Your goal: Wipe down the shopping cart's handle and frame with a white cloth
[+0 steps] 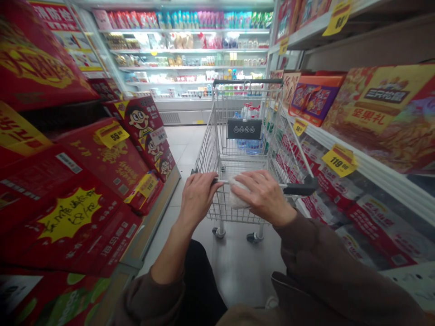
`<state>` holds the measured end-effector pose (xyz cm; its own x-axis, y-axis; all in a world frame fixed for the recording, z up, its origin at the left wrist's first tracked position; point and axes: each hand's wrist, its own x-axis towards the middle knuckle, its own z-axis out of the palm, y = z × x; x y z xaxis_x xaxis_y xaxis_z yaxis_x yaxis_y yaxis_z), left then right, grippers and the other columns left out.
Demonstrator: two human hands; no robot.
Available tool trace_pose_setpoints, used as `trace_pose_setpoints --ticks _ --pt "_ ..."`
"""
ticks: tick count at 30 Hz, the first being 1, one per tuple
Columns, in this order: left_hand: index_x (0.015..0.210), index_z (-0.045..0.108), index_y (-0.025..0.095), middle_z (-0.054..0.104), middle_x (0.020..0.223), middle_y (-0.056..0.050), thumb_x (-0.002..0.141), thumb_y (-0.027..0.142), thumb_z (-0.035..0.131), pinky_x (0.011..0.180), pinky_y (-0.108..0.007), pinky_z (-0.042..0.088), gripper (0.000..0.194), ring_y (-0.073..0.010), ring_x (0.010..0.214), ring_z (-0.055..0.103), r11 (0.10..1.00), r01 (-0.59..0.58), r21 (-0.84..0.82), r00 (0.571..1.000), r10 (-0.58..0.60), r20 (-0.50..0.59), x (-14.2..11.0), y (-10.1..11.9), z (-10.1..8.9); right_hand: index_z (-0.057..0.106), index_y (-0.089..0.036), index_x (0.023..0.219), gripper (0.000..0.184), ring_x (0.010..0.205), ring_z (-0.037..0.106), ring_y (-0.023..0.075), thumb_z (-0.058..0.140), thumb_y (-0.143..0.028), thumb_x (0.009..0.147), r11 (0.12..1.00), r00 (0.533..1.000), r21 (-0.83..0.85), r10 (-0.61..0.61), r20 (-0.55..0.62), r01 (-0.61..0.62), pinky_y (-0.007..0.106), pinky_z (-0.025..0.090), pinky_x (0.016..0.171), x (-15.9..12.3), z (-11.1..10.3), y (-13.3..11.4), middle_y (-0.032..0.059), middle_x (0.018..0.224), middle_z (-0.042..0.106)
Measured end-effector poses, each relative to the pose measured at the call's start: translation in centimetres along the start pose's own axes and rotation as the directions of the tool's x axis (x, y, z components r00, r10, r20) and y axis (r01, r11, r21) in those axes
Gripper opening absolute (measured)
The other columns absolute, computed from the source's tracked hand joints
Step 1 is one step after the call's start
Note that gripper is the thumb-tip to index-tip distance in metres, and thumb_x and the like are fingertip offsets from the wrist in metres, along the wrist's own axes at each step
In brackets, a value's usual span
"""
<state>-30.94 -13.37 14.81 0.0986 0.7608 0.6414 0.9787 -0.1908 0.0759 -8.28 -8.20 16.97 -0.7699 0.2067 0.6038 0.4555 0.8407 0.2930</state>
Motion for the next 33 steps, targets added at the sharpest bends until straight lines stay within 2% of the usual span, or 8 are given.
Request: trace_pose_setpoints --ticks 6,10,15,17,20,24,29,33 --pt "0.108 0.061 0.025 0.065 0.114 -0.003 0.102 0.033 0.045 0.122 -0.053 0.023 0.02 -0.0219 0.129 0.052 0.987 0.002 -0.163 0.999 -0.01 -0.046 -0.7 -2.7 0.0 0.065 -0.024 0.113 0.046 0.112 0.062 0.0275 0.065 -0.007 0.07 0.994 0.995 -0.055 0.094 0.039 -0.092 0.042 0.044 0.091 -3.9 -2.6 2.1 0.0071 0.126 0.069" --pt "0.106 0.061 0.021 0.062 0.105 -0.005 0.102 0.028 0.041 0.121 -0.05 0.033 0.021 -0.0247 0.145 0.036 0.967 0.031 -0.254 0.997 -0.049 -0.063 -0.9 -2.0 1.1 0.065 -0.025 0.113 0.044 0.113 0.061 0.0261 0.065 -0.009 0.072 0.998 0.998 -0.044 0.056 0.026 -0.055 0.042 0.042 0.092 -0.8 -0.7 0.1 0.006 0.126 0.068" --pt "0.114 0.059 0.021 0.064 0.114 -0.007 0.104 0.028 0.036 0.121 -0.047 0.034 0.026 -0.0226 0.144 0.04 0.927 0.026 -0.375 0.998 -0.048 -0.05 -1.2 -2.3 0.3 0.062 -0.024 0.117 0.046 0.112 0.059 0.0252 0.062 -0.009 0.073 1.0 0.999 0.006 -0.012 0.029 0.012 0.041 0.04 0.092 3.5 1.3 -2.5 0.0075 0.128 0.066" --pt "0.128 0.05 0.022 0.064 0.126 -0.008 0.105 0.032 0.033 0.118 -0.045 0.038 0.031 -0.0206 0.139 0.047 0.856 0.083 -0.511 0.993 -0.116 -0.033 -1.4 -3.3 -0.3 0.061 -0.024 0.118 0.051 0.113 0.059 0.0251 0.062 -0.008 0.069 0.999 0.999 0.049 -0.011 0.038 0.009 0.04 0.04 0.092 3.5 1.1 -2.5 0.0072 0.131 0.065" --pt "0.145 0.029 0.023 0.061 0.136 -0.012 0.105 0.042 0.028 0.116 -0.046 0.039 0.044 -0.0196 0.134 0.054 0.664 0.178 -0.726 0.969 -0.246 0.013 -1.7 -4.8 -0.5 0.06 -0.024 0.118 0.056 0.113 0.06 0.0251 0.06 -0.005 0.065 0.996 0.998 0.082 0.032 0.053 -0.036 0.039 0.04 0.091 2.8 0.5 -2.0 0.006 0.13 0.065" --pt "0.147 0.02 0.022 0.064 0.133 -0.014 0.103 0.053 0.019 0.117 -0.048 0.036 0.054 -0.021 0.131 0.057 0.397 0.146 -0.906 0.951 -0.31 0.017 -1.9 -5.0 0.2 0.06 -0.026 0.117 0.06 0.109 0.061 0.0252 0.059 -0.005 0.061 0.975 0.985 0.154 0.144 0.1 -0.158 0.037 0.04 0.085 4.3 0.4 -3.0 0.0042 0.123 0.068" --pt "0.147 0.019 0.022 0.069 0.122 -0.013 0.101 0.059 0.022 0.117 -0.048 0.035 0.059 -0.0226 0.127 0.06 0.257 0.091 -0.962 0.935 -0.354 -0.006 -2.1 -4.2 0.8 0.062 -0.024 0.111 0.051 0.101 0.059 0.0246 0.059 -0.004 0.065 0.979 0.972 0.099 0.161 0.171 -0.18 0.036 0.037 0.08 8.8 1.0 -6.2 0.0061 0.115 0.069" --pt "0.143 0.017 0.028 0.068 0.118 -0.01 0.099 0.066 0.019 0.104 -0.046 0.047 0.059 -0.0207 0.103 0.071 0.123 0.049 -0.991 0.892 -0.452 -0.012 -0.2 -5.2 1.5 0.063 -0.026 0.113 0.05 0.094 0.058 0.0227 0.062 -0.007 0.066 0.974 0.966 0.104 0.182 0.181 -0.203 0.034 0.034 0.074 11.3 1.6 -7.0 0.0055 0.108 0.069"
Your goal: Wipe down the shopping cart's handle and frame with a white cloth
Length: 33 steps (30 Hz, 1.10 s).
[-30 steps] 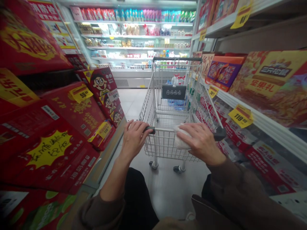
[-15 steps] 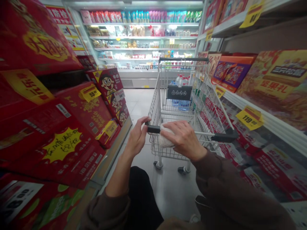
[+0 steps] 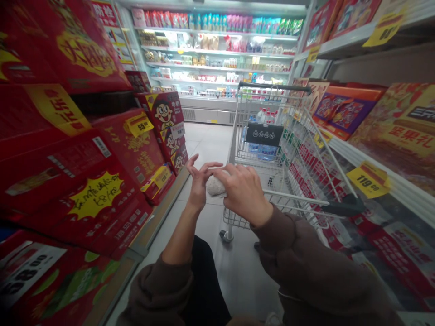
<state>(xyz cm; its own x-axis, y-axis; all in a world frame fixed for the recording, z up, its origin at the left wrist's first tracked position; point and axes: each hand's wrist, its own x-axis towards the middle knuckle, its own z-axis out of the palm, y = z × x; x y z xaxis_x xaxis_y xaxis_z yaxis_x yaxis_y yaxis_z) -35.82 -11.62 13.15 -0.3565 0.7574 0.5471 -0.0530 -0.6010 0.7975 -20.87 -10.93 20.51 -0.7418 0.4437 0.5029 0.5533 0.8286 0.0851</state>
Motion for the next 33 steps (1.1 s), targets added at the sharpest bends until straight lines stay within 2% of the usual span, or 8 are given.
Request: trace_pose_setpoints --ticks 3,9,13,17,21,24,28,33 --pt "0.138 0.021 0.031 0.068 0.119 -0.008 0.097 0.069 0.017 0.107 -0.044 0.046 0.057 -0.019 0.105 0.07 0.992 -0.011 -0.122 0.999 0.006 -0.039 3.0 -0.3 0.2 0.064 -0.027 0.11 0.044 0.089 0.059 0.0207 0.063 -0.011 0.069 0.998 0.999 0.041 0.043 0.013 -0.043 0.032 0.033 0.069 1.6 0.6 0.3 0.0031 0.102 0.069" --pt "0.143 0.022 0.027 0.076 0.105 -0.01 0.094 0.074 0.018 0.11 -0.051 0.04 0.068 -0.024 0.112 0.069 0.936 0.128 -0.328 0.991 -0.109 0.074 6.6 -0.3 0.5 0.064 -0.028 0.115 0.043 0.087 0.061 0.0201 0.059 -0.014 0.074 0.977 0.985 0.124 0.175 -0.005 -0.173 0.029 0.031 0.064 5.1 2.6 1.9 0.0031 0.106 0.07" --pt "0.146 0.023 0.024 0.078 0.1 -0.011 0.09 0.079 0.018 0.114 -0.052 0.035 0.078 -0.0259 0.121 0.065 0.915 0.211 -0.345 0.976 -0.177 0.128 6.5 -1.1 -0.6 0.066 -0.029 0.109 0.041 0.088 0.061 0.0193 0.062 -0.012 0.072 0.985 0.995 0.172 -0.031 0.096 0.014 0.03 0.033 0.067 4.4 1.7 2.2 0.0003 0.105 0.072" --pt "0.143 0.029 0.022 0.076 0.105 -0.012 0.091 0.078 0.016 0.119 -0.049 0.029 0.078 -0.0237 0.125 0.063 0.931 0.154 -0.332 0.985 -0.12 0.122 6.5 -2.1 -1.7 0.065 -0.028 0.105 0.045 0.09 0.059 0.0205 0.062 -0.006 0.066 0.979 0.968 0.029 -0.203 0.147 0.201 0.033 0.032 0.068 1.8 -0.6 1.5 0.0004 0.105 0.072" --pt "0.141 0.032 0.024 0.074 0.113 -0.012 0.092 0.077 0.017 0.116 -0.049 0.035 0.074 -0.0245 0.118 0.067 0.921 0.141 -0.363 0.99 -0.127 0.064 6.9 -2.7 -2.3 0.065 -0.03 0.107 0.05 0.084 0.059 0.0186 0.061 -0.005 0.064 0.971 0.953 -0.007 -0.232 0.197 0.238 0.032 0.028 0.063 2.2 -1.2 1.6 -0.0014 0.1 0.072" --pt "0.145 0.027 0.027 0.074 0.112 -0.011 0.091 0.077 0.014 0.107 -0.052 0.044 0.075 -0.0263 0.106 0.072 0.911 0.21 -0.356 0.978 -0.197 0.073 6.9 -3.0 -2.4 0.066 -0.033 0.109 0.051 0.081 0.059 0.0165 0.06 -0.005 0.068 0.974 0.947 0.008 -0.222 0.232 0.227 0.03 0.025 0.06 5.2 -0.1 2.5 -0.0031 0.102 0.073" --pt "0.147 0.027 0.027 0.074 0.109 -0.011 0.087 0.082 0.014 0.098 -0.05 0.052 0.082 -0.0273 0.1 0.073 0.915 0.237 -0.326 0.97 -0.243 0.022 6.5 -3.1 -2.4 0.066 -0.032 0.114 0.048 0.079 0.061 0.0164 0.058 -0.007 0.074 0.988 0.965 -0.061 -0.122 0.232 0.139 0.029 0.025 0.059 8.3 1.3 4.0 0.0002 0.104 0.073" --pt "0.146 0.028 0.025 0.074 0.109 -0.012 0.086 0.082 0.01 0.109 -0.054 0.043 0.085 -0.0283 0.113 0.069 0.939 0.217 -0.266 0.976 -0.204 0.078 5.6 -2.2 -2.3 0.067 -0.035 0.112 0.053 0.085 0.061 0.0158 0.062 -0.008 0.067 0.96 0.923 0.061 -0.279 0.265 0.272 0.029 0.032 0.063 5.9 -0.3 3.9 -0.0043 0.111 0.072"
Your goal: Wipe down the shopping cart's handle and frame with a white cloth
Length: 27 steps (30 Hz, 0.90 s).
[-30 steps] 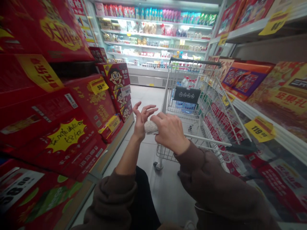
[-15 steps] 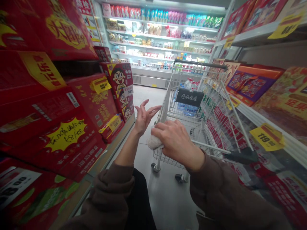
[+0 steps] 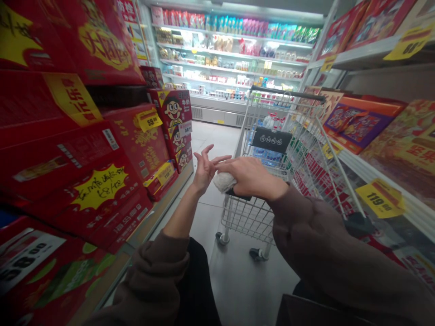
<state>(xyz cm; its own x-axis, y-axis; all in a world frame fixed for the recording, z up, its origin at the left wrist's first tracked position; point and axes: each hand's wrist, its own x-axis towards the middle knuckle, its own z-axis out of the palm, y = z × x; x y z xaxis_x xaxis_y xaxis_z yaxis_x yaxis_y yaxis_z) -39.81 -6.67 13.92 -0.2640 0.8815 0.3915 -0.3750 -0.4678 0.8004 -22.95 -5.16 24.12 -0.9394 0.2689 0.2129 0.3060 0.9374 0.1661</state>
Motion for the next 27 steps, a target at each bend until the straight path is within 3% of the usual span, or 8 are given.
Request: trace_pose_setpoints --ticks 4,8,12,15,17,22,27 --pt "0.139 0.044 0.026 0.068 0.129 -0.011 0.088 0.079 0.003 0.122 -0.053 0.025 0.084 -0.0269 0.136 0.052 0.974 -0.105 0.203 0.984 0.072 0.162 -1.5 1.4 1.2 0.066 -0.029 0.111 0.053 0.098 0.06 0.0209 0.063 -0.005 0.063 0.99 0.997 -0.129 -0.062 -0.052 0.055 0.033 0.036 0.075 -4.7 -0.6 -2.1 0.0002 0.116 0.071" --pt "0.128 0.06 0.025 0.062 0.14 -0.007 0.089 0.076 -0.005 0.126 -0.052 0.015 0.091 -0.0263 0.148 0.036 0.846 -0.14 0.515 0.915 -0.088 0.393 -2.8 2.6 2.2 0.065 -0.025 0.114 0.056 0.104 0.06 0.024 0.063 -0.003 0.062 0.971 0.988 -0.227 0.046 -0.149 -0.08 0.036 0.038 0.08 -9.0 0.1 -3.6 0.0021 0.125 0.07" --pt "0.109 0.07 0.021 0.06 0.142 -0.007 0.087 0.077 -0.006 0.129 -0.045 0.012 0.097 -0.0249 0.155 0.021 0.745 -0.191 0.639 0.873 -0.168 0.457 -3.3 2.4 2.8 0.066 -0.023 0.114 0.044 0.115 0.059 0.0265 0.064 -0.005 0.075 0.916 0.924 -0.301 0.153 -0.351 -0.266 0.04 0.04 0.087 -11.6 2.7 -5.7 0.003 0.13 0.068" --pt "0.109 0.07 0.023 0.061 0.141 -0.004 0.087 0.072 -0.015 0.129 -0.044 0.015 0.1 -0.0206 0.154 0.023 0.775 -0.176 0.607 0.868 -0.168 0.467 -3.4 1.7 3.1 0.066 -0.024 0.117 0.033 0.123 0.056 0.0266 0.063 -0.011 0.087 0.871 0.824 -0.322 0.149 -0.547 -0.371 0.042 0.041 0.097 -11.9 5.7 -8.0 0.003 0.134 0.067" --pt "0.109 0.069 0.025 0.06 0.143 -0.002 0.087 0.068 -0.022 0.128 -0.043 0.017 0.103 -0.0172 0.154 0.021 0.794 -0.164 0.585 0.862 -0.173 0.477 -3.5 1.3 3.4 0.067 -0.025 0.12 0.032 0.124 0.056 0.0248 0.064 -0.017 0.09 0.855 0.779 -0.342 0.108 -0.617 -0.39 0.042 0.041 0.101 -11.1 7.7 -9.3 0.0014 0.135 0.067" --pt "0.105 0.067 0.026 0.06 0.142 -0.001 0.082 0.065 -0.03 0.129 -0.045 0.015 0.107 -0.0163 0.154 0.021 0.697 -0.231 0.679 0.855 -0.187 0.484 -4.0 1.2 4.5 0.072 -0.027 0.113 0.024 0.114 0.059 0.0213 0.067 -0.025 0.09 0.762 0.748 -0.465 0.039 -0.662 -0.451 0.04 0.039 0.103 -8.6 11.0 -10.5 -0.0009 0.128 0.07" --pt "0.104 0.066 0.025 0.06 0.141 -0.002 0.084 0.065 -0.026 0.128 -0.049 0.018 0.102 -0.0184 0.154 0.024 0.64 -0.296 0.709 0.854 -0.155 0.497 -4.3 1.4 5.0 0.073 -0.027 0.108 0.021 0.107 0.062 0.0207 0.07 -0.021 0.088 0.756 0.708 -0.385 0.144 -0.691 -0.529 0.038 0.04 0.097 -10.6 12.6 -10.3 -0.0014 0.121 0.074"
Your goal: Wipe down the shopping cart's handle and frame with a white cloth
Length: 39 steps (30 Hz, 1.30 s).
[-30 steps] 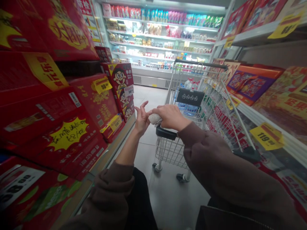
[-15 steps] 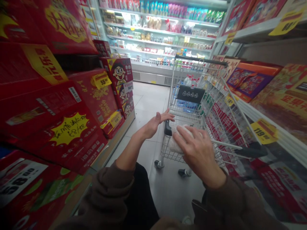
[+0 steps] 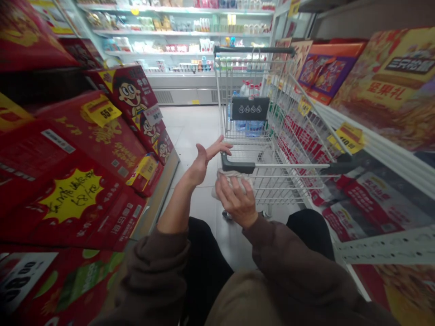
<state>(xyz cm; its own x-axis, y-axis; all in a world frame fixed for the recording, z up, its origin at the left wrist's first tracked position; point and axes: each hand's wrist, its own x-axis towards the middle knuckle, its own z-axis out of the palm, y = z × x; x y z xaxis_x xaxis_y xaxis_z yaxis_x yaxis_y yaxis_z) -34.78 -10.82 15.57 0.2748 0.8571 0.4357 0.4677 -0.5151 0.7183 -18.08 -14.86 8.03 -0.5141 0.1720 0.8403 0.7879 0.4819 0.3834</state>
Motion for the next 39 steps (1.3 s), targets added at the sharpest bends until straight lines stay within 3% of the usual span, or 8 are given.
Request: trace_pose_setpoints --ticks 5,11,16,21,27,34,37,39 --pt "0.102 0.066 0.025 0.065 0.131 -0.004 0.088 0.066 -0.019 0.126 -0.049 0.023 0.095 -0.021 0.152 0.03 0.997 -0.011 0.072 0.999 0.014 -0.051 0.1 1.0 0.3 0.071 -0.026 0.113 0.027 0.109 0.062 0.0233 0.067 -0.017 0.088 0.986 0.989 0.082 0.144 0.031 -0.146 0.04 0.041 0.094 -2.0 -0.8 1.2 0.0002 0.121 0.074" --pt "0.104 0.069 0.025 0.07 0.118 -0.003 0.088 0.065 -0.021 0.13 -0.048 0.01 0.1 -0.0192 0.142 0.044 0.959 -0.108 0.261 0.994 0.106 0.02 0.4 3.4 2.1 0.074 -0.026 0.095 0.008 0.105 0.064 0.0211 0.068 -0.028 0.091 0.987 0.997 0.156 0.035 -0.067 -0.024 0.04 0.043 0.097 0.5 0.1 -0.3 -0.0007 0.102 0.078" --pt "0.1 0.07 0.023 0.071 0.107 -0.003 0.091 0.065 -0.016 0.13 -0.042 0.017 0.096 -0.0159 0.114 0.062 0.97 -0.094 0.226 0.995 0.087 0.043 -0.1 2.7 1.4 0.072 -0.028 0.105 0.019 0.108 0.063 0.0199 0.068 -0.018 0.089 0.991 0.998 0.125 0.047 -0.036 -0.042 0.042 0.043 0.099 -1.9 0.3 2.9 -0.0018 0.114 0.076" --pt "0.094 0.071 0.024 0.074 0.102 -0.002 0.088 0.059 -0.027 0.13 -0.04 0.017 0.105 -0.0142 0.108 0.066 0.983 -0.048 0.177 0.998 0.041 0.045 0.3 2.6 0.6 0.07 -0.026 0.113 0.027 0.119 0.06 0.0231 0.063 -0.014 0.09 0.967 0.985 0.191 0.169 0.025 -0.171 0.043 0.044 0.1 -3.8 -0.3 4.9 0.0006 0.12 0.074" --pt "0.105 0.071 0.025 0.076 0.109 -0.001 0.093 0.063 -0.014 0.13 -0.044 0.015 0.094 -0.0162 0.115 0.065 0.915 -0.023 0.404 0.999 0.012 0.031 0.4 5.1 2.0 0.071 -0.028 0.103 0.015 0.112 0.064 0.0188 0.066 -0.021 0.091 0.976 0.998 0.219 0.035 -0.059 -0.021 0.042 0.045 0.104 -0.8 0.6 2.3 -0.0025 0.113 0.076" --pt "0.103 0.071 0.027 0.076 0.097 0.0 0.089 0.064 -0.021 0.123 -0.045 0.029 0.1 -0.0168 0.106 0.068 0.885 0.037 0.464 0.999 -0.051 0.018 -0.1 5.1 0.8 0.069 -0.029 0.112 0.025 0.125 0.058 0.0198 0.062 -0.016 0.091 0.967 0.986 0.197 0.153 0.061 -0.162 0.042 0.043 0.107 -5.0 0.0 7.1 -0.001 0.122 0.073" --pt "0.105 0.071 0.027 0.076 0.1 -0.001 0.089 0.062 -0.022 0.123 -0.044 0.027 0.1 -0.0164 0.108 0.067 0.886 0.002 0.464 1.0 -0.015 0.025 0.6 5.4 2.0 0.069 -0.028 0.113 0.023 0.124 0.058 0.0213 0.064 -0.019 0.091 0.945 0.971 0.229 0.236 0.022 -0.235 0.043 0.044 0.105 -5.2 -0.3 6.9 0.0006 0.121 0.073" --pt "0.111 0.069 0.025 0.075 0.108 -0.003 0.091 0.062 -0.019 0.123 -0.045 0.027 0.097 -0.0169 0.111 0.065 0.88 -0.065 0.47 0.996 0.03 0.081 1.2 5.9 3.2 0.07 -0.027 0.109 0.021 0.122 0.059 0.0207 0.066 -0.019 0.09 0.948 0.977 0.251 0.212 -0.039 -0.195 0.042 0.044 0.105 -4.2 0.0 5.8 0.0001 0.119 0.074"
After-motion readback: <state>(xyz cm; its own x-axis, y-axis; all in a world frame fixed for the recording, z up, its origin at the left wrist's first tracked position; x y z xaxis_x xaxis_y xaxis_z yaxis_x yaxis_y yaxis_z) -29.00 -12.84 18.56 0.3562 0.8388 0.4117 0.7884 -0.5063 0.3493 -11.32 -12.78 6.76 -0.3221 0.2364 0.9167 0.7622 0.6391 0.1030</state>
